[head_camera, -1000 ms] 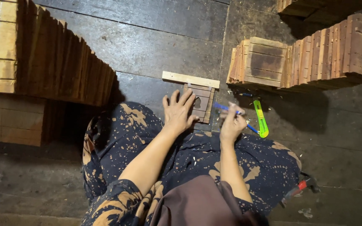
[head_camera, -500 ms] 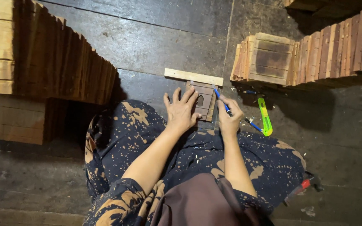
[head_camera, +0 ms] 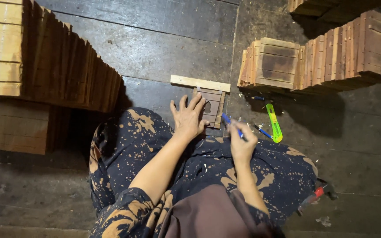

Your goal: Marking small wooden panels with a pen using a guide for consistent placement in a workshop environment.

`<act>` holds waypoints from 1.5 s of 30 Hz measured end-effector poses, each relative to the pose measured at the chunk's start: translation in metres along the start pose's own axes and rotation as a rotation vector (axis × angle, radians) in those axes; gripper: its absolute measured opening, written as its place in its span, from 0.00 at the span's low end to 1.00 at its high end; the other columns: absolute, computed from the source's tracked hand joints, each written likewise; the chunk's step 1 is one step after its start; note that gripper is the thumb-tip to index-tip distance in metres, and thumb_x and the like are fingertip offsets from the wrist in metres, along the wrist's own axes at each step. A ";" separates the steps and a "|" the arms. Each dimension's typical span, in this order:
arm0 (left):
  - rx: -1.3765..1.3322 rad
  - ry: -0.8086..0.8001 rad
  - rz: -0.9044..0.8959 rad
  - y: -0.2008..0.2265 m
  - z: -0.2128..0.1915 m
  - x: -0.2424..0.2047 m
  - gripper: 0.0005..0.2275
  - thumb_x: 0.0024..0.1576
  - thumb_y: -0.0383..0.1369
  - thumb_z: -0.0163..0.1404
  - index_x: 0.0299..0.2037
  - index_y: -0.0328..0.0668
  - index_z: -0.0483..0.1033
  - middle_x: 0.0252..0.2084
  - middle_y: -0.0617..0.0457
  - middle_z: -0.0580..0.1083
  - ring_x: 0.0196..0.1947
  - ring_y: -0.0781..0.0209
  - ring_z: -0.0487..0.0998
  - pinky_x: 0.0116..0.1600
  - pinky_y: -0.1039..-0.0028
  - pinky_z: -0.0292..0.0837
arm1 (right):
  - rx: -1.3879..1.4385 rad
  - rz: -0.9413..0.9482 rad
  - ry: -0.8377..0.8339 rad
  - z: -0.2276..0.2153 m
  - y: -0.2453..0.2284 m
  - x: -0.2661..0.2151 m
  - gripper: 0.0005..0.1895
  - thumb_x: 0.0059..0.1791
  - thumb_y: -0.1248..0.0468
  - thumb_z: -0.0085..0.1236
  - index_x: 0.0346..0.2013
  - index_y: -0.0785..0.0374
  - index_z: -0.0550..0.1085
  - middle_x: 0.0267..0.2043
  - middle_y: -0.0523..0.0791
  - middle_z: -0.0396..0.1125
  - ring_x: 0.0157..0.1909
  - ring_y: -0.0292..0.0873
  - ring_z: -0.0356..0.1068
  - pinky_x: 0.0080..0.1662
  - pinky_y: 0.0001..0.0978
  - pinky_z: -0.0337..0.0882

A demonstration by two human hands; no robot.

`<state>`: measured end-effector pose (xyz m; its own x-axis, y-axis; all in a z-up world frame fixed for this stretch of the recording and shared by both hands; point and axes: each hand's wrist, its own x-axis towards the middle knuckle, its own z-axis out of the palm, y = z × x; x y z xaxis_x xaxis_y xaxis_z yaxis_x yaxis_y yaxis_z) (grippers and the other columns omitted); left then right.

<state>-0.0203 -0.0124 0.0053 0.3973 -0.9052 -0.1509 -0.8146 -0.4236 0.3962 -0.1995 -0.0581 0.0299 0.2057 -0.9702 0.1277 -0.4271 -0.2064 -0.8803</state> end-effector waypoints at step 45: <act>0.170 0.230 0.128 -0.016 0.020 0.048 0.05 0.50 0.36 0.57 0.35 0.59 0.85 0.39 0.61 0.81 0.50 0.53 0.76 0.66 0.24 0.35 | -0.047 -0.428 -0.237 0.033 -0.020 -0.018 0.11 0.47 0.77 0.59 0.42 0.65 0.81 0.44 0.51 0.75 0.47 0.55 0.77 0.47 0.42 0.76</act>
<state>0.0035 -0.0501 -0.0261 0.3561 -0.9283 0.1075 -0.9156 -0.3236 0.2385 -0.1655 -0.0327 0.0296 0.5636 -0.7428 0.3613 -0.2986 -0.5910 -0.7494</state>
